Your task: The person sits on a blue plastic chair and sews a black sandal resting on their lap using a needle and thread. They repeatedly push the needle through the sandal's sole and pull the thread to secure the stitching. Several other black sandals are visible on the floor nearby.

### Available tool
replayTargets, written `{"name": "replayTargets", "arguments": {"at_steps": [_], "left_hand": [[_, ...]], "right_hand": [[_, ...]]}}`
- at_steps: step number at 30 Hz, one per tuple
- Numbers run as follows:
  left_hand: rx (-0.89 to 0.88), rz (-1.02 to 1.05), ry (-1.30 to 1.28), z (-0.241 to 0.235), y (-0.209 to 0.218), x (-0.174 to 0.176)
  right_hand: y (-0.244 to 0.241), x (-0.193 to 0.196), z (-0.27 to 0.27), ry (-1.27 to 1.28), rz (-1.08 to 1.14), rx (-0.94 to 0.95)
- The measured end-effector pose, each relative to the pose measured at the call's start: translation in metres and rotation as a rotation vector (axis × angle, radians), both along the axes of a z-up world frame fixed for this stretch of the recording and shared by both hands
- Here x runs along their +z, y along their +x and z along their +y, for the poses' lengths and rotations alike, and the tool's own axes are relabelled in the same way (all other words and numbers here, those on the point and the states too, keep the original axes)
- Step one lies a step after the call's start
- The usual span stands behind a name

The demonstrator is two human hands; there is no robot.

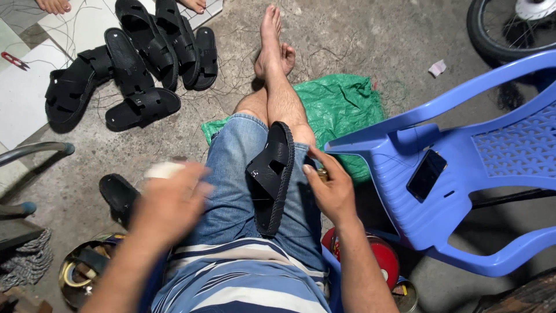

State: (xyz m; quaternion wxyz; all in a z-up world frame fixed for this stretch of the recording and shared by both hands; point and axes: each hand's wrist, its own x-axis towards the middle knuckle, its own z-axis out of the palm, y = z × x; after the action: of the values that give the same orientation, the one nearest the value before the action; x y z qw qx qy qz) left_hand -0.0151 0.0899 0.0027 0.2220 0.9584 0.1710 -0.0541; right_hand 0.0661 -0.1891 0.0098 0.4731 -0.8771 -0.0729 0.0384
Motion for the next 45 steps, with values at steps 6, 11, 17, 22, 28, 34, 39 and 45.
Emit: {"name": "replayTargets", "arguments": {"at_steps": [6,11,17,22,28,34,39,45], "left_hand": [[-0.382,-0.114,-0.514,-0.089,-0.006,-0.01],[0.059,-0.007,-0.851,-0.109,-0.006,0.003],[0.08,-0.179,-0.974,-0.102,0.009,0.016],[0.075,-0.304,-1.179,-0.078,0.019,0.046],[-0.036,-0.425,-1.248,-0.081,0.015,0.063],[-0.063,-0.317,-1.059,-0.095,-0.005,0.052],[0.075,-0.003,-0.984,-0.098,-0.01,0.024],[0.038,0.108,-0.922,-0.101,-0.015,0.013]], "right_hand": [[-0.01,0.021,0.024,-0.118,-0.019,0.218],[-0.033,0.04,0.032,-0.009,0.002,0.052],[-0.038,0.053,0.035,-0.063,-0.089,0.03],[-0.038,0.071,0.043,0.255,-0.048,0.05],[-0.046,0.05,0.015,0.258,0.029,0.033],[-0.075,0.028,0.009,0.273,0.185,-0.045],[-0.087,0.021,0.019,0.262,0.315,-0.071],[-0.086,0.017,0.023,0.207,0.492,-0.121]]}}
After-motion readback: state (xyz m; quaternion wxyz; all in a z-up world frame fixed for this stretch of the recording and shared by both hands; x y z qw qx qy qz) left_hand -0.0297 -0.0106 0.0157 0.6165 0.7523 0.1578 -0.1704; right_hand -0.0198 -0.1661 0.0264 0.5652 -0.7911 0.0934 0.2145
